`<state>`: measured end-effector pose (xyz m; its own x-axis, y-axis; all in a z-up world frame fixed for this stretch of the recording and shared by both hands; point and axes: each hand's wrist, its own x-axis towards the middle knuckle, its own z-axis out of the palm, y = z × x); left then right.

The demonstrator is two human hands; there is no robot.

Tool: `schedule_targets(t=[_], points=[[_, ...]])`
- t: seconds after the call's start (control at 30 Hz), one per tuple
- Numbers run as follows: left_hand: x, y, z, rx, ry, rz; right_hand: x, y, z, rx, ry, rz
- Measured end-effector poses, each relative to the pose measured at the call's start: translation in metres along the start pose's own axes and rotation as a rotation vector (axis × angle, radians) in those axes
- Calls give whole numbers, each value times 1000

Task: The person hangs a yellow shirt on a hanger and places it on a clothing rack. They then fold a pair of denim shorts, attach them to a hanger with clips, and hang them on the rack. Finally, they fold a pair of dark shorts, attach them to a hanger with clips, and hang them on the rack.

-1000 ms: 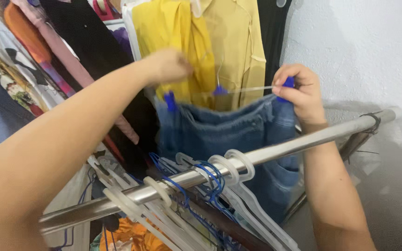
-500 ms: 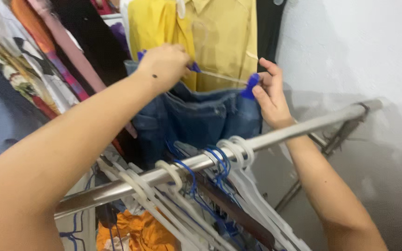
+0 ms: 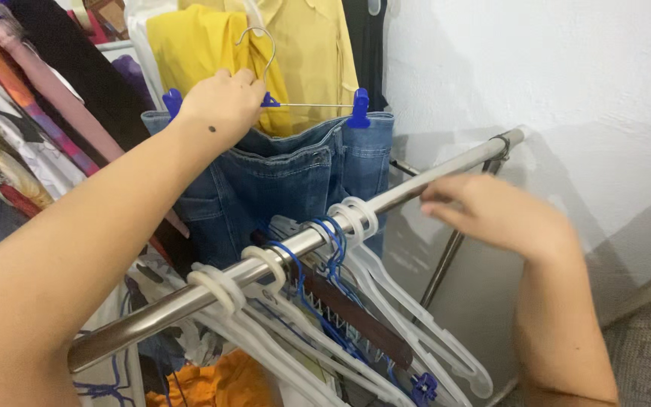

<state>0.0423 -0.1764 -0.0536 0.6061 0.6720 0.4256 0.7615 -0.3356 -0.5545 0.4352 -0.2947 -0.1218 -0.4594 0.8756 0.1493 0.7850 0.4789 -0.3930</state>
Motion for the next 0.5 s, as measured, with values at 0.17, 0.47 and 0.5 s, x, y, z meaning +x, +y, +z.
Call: schedule_targets(t=[0.17,0.47,0.5], points=[[-8,-13,-10,-52,-30,-35,35,-30,-18,-161,600,-365],[-34,-55,-24,-188,158,-124,164,-79,-20,659,254,-503],[-35,-59,-23,-191,160,-137,173,-85,-17,727,200,-443]])
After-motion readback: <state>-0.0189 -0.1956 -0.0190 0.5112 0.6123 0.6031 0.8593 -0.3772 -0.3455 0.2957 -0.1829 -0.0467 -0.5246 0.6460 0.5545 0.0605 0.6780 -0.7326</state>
